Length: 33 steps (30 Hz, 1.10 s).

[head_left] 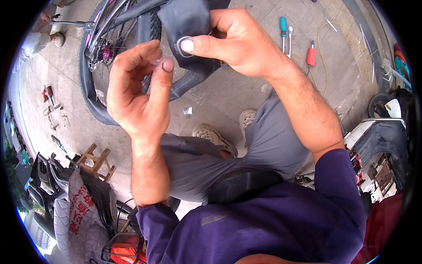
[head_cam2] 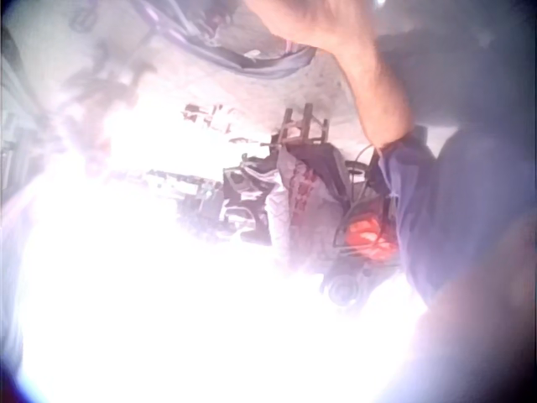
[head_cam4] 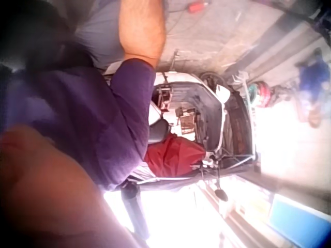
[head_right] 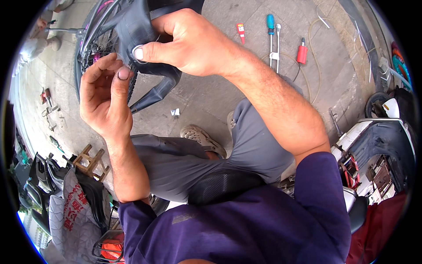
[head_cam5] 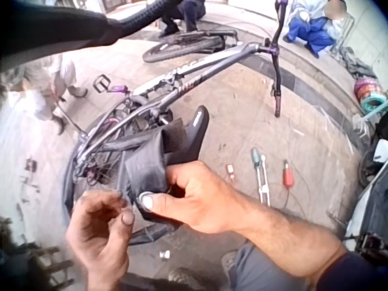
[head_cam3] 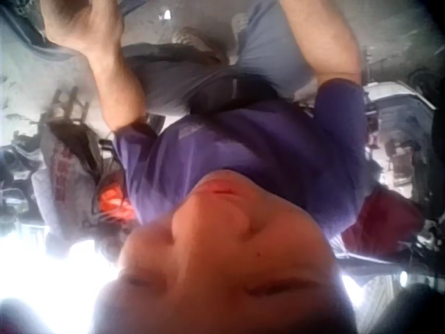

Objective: The person sits on the ground and repairs a bicycle inner tube. They peel a circular patch from its backing and apply it to the tube, pressing it firmly to secure the seal. The person then manipulates the tube, preparing to insert it into the tire.

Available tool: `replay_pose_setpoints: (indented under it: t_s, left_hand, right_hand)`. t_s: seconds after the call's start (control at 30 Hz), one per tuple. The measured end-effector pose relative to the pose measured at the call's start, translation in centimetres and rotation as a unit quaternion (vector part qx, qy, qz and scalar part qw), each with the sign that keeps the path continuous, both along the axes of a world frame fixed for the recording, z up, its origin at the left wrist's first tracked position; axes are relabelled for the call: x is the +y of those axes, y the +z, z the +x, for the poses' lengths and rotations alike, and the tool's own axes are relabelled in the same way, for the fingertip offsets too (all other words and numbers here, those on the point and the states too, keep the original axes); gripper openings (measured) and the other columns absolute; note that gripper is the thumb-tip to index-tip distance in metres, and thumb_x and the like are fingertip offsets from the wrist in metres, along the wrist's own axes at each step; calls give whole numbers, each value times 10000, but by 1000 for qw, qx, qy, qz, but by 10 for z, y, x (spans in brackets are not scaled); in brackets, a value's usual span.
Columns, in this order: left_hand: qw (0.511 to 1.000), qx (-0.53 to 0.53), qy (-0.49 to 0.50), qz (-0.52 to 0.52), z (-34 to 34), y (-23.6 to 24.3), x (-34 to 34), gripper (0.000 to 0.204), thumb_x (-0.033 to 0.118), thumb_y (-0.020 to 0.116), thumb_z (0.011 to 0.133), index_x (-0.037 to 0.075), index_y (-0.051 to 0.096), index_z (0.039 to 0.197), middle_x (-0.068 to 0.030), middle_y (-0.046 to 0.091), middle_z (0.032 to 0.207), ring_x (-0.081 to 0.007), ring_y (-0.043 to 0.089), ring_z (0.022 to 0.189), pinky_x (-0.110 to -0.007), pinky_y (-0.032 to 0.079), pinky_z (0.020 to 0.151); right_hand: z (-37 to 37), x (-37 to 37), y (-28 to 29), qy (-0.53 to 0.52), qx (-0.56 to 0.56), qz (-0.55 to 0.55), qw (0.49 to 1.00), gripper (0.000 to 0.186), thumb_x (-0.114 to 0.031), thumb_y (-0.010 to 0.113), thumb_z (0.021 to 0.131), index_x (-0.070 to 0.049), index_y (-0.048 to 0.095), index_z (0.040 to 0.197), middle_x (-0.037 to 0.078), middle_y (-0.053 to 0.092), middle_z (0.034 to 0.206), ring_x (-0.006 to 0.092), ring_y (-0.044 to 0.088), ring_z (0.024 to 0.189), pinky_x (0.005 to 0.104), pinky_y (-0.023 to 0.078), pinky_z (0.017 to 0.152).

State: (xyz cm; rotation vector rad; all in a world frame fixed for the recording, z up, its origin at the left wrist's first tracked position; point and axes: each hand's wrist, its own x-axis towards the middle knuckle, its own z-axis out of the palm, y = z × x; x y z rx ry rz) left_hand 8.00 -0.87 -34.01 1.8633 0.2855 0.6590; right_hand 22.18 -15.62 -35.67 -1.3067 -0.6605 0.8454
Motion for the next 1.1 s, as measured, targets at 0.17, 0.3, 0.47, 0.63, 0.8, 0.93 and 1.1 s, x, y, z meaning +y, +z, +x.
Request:
replay_pose_setpoints:
  t_s: [0.17, 0.3, 0.47, 0.63, 0.8, 0.93, 1.1]
  left_hand:
    - [987, -4, 10, 158, 6, -2, -1, 211, -60, 774, 800, -2, 707, 992, -89, 712, 947, -127, 660, 785, -250, 547, 700]
    - [982, 22, 35, 186, 4, 2, -4, 192, -51, 778, 789, 16, 714, 958, -64, 723, 891, -129, 667, 727, -261, 553, 672]
    - [985, 27, 53, 164, 0, 6, -5, 170, -52, 760, 772, 25, 703, 913, -55, 721, 854, -141, 674, 695, -270, 557, 664]
    - [949, -17, 80, 303, 2, 8, -5, 198, -62, 710, 689, 48, 654, 843, -51, 703, 815, -197, 677, 695, -296, 549, 655]
    - [936, -36, 63, 346, -1, 17, -14, 200, -59, 675, 663, 46, 632, 827, -53, 683, 787, -231, 671, 707, -319, 542, 661]
    - [984, 46, -166, 49, -24, 7, -13, 269, -47, 691, 666, 15, 631, 921, -96, 694, 871, -259, 690, 761, -330, 555, 702]
    - [751, 472, -403, 226, -79, -96, -51, 761, 188, 829, 790, 1, 464, 1431, -238, 560, 1386, -403, 649, 1160, -471, 541, 990]
  right_hand:
    - [-9, 2, -5, -13, -31, 13, 999, 243, -177, 731, 884, 44, 720, 984, 60, 706, 785, 81, 610, 729, 290, 509, 664]
    - [-10, -1, 5, 16, -84, -66, 994, 214, -126, 743, 921, 42, 708, 1049, 47, 726, 916, 84, 658, 849, 254, 547, 725]
    - [-13, -1, 13, 15, -110, -79, 991, 227, -138, 746, 918, 49, 704, 1040, 53, 725, 902, 81, 651, 828, 251, 542, 706]
    - [-19, 2, 15, 18, -43, -47, 998, 218, -148, 745, 920, 34, 713, 1036, 49, 723, 911, 84, 649, 819, 250, 534, 696]
    - [-20, 9, 8, -84, 43, 38, 995, 238, -183, 714, 898, 51, 722, 938, 29, 709, 806, 66, 616, 742, 259, 505, 662]
    - [-1, 2, 3, -18, 205, 56, 977, 192, -120, 673, 962, 37, 695, 1069, 18, 693, 941, 77, 617, 839, 245, 507, 750]
    - [2, 11, 5, -35, 121, 55, 990, 214, -131, 653, 971, 61, 703, 1051, 30, 702, 923, 88, 618, 810, 243, 503, 719]
